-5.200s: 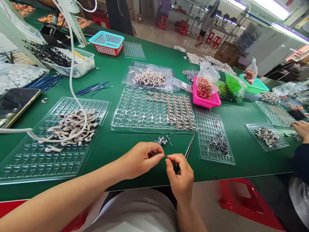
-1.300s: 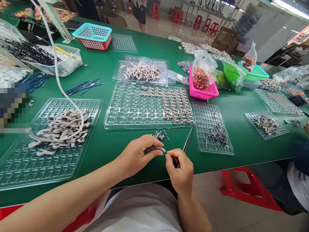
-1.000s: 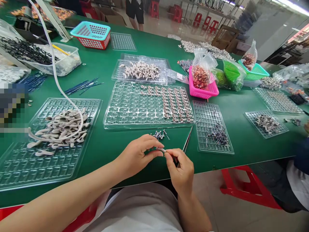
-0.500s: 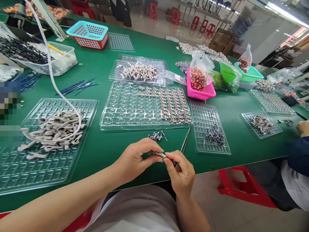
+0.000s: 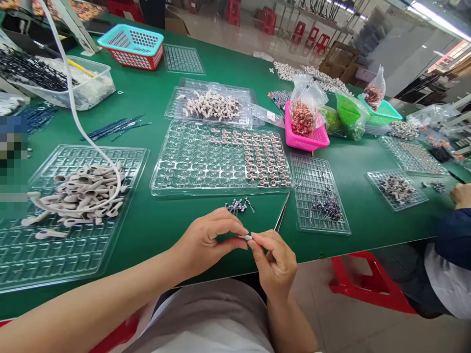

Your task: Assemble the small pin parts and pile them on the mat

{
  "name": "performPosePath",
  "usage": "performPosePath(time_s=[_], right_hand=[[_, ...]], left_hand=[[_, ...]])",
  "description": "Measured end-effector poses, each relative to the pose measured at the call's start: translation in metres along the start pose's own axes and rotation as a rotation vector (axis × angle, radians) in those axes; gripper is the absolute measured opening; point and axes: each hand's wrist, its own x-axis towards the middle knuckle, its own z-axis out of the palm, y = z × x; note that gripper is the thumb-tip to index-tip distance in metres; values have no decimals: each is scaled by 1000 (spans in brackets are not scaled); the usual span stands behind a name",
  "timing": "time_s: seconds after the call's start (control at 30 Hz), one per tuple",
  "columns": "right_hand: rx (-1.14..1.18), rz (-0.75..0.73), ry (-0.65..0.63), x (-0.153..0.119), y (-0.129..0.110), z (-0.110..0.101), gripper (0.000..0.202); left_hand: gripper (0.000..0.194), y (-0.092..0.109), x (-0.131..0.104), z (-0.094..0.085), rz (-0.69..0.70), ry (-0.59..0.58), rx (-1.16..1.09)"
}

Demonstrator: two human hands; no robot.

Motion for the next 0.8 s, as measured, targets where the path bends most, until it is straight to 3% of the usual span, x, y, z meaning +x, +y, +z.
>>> performPosePath(time_s=[0.7, 0.8], right_hand=[[-94, -45, -44, 4, 1, 1, 25], [-94, 22, -44, 3, 0, 1, 17]], left_hand=[[12, -6, -1, 0, 40, 6, 83], [11, -5, -2, 1, 28, 9, 94]])
